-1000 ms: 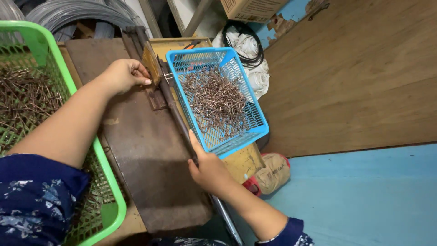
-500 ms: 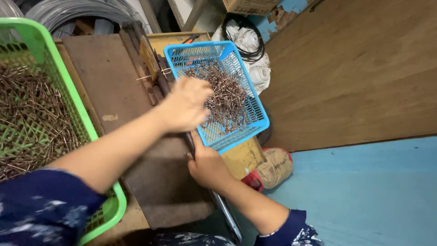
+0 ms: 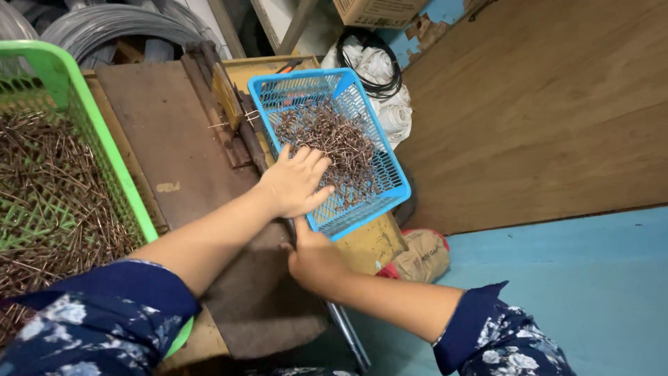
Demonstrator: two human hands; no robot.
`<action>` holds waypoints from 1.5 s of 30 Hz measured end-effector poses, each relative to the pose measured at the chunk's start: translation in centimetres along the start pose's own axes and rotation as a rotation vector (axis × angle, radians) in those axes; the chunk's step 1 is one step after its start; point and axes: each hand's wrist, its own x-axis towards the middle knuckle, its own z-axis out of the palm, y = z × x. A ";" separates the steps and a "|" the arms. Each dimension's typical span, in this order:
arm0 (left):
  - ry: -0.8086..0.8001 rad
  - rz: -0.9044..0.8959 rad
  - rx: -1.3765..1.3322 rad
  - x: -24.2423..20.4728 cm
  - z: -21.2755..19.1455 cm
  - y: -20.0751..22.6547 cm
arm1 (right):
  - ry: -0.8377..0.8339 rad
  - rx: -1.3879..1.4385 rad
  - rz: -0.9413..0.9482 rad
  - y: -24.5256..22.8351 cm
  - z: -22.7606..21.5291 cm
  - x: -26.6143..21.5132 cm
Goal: Processing metal pins one by one using a manual lever press and sorting them into baskets
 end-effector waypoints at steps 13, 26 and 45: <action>0.092 -0.007 0.089 -0.8 3.5 1.0 | -0.021 0.062 0.026 0.8 2.5 0.9; 0.258 0.020 0.044 -0.3 4.6 -0.7 | -0.085 0.107 0.071 0.4 1.8 2.8; 0.038 -0.805 0.097 -6.1 -5.6 -13.9 | -0.173 0.164 0.036 -1.8 -2.9 0.1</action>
